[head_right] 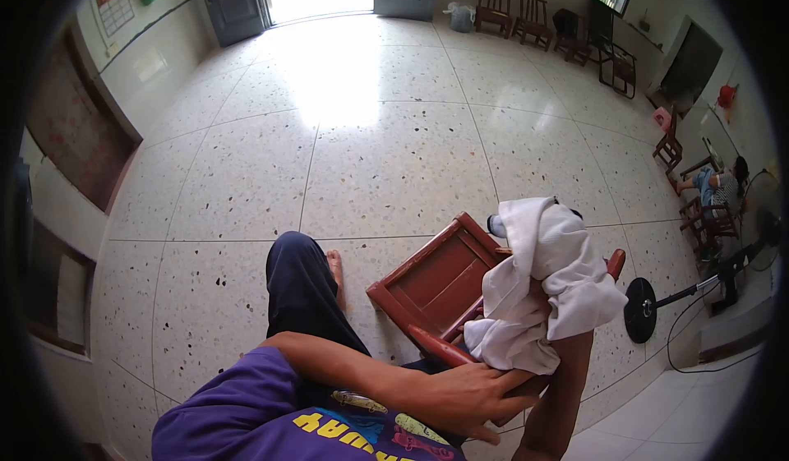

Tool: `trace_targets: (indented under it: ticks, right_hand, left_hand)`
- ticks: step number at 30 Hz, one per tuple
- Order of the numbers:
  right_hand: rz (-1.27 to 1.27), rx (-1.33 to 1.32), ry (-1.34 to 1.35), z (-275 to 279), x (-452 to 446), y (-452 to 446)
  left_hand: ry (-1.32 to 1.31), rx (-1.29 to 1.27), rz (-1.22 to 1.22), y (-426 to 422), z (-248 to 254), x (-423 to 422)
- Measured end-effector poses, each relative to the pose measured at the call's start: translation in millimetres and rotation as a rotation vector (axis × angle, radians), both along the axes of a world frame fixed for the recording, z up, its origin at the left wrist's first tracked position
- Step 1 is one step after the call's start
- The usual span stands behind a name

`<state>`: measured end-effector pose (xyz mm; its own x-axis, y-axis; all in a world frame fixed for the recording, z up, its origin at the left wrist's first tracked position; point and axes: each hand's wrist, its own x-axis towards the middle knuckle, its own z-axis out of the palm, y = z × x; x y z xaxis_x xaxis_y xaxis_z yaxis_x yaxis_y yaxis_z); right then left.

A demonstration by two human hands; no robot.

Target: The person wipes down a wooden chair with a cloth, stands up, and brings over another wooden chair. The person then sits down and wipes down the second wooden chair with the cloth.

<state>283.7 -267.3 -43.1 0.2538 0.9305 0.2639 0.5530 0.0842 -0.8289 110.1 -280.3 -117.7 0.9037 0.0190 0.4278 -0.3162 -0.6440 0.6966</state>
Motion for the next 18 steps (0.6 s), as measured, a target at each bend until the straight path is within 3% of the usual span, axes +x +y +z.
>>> trace_targets:
  ticks: [3, 5, 7, 9, 11, 12, 13, 15, 16, 18]
  right_hand:
    - [0.035, -0.042, 0.015, 5, -11, 0]
    - [0.056, -0.091, 0.024, 10, -16, -5]
    - [0.073, -0.164, 0.039, 12, -19, -11]
    - [0.089, -0.248, 0.053, 9, -21, -14]
    - [0.112, -0.490, 0.088, 6, -14, -11]
    - [0.155, -0.398, 0.140, 2, -18, -9]
    - [0.236, -0.463, 0.039, 1, -6, -10]
    - [0.285, -0.499, -0.350, 24, -3, -10]
    - [0.171, -0.599, -0.331, 38, 6, -11]
    - [-0.194, -0.383, -0.456, 54, 28, -8]
  left_hand:
    - [0.193, -0.185, -0.208, 16, 31, -25]
    - [-0.532, 0.164, 0.265, 34, 47, -32]
    - [-0.367, 0.228, 0.468, 60, 46, -27]
    - [-0.301, 0.200, 0.552, 81, 13, -9]
    - [-0.338, 0.055, 0.553, 99, -10, 4]
    - [-0.256, -0.130, 0.513, 108, -20, 5]
    - [-0.177, -0.313, 0.470, 118, -31, 6]
    - [-0.209, -0.378, 0.465, 136, -59, 10]
    - [-0.192, -0.506, 0.496, 147, -84, 18]
    - [0.011, -0.417, 0.614, 158, -111, 15]
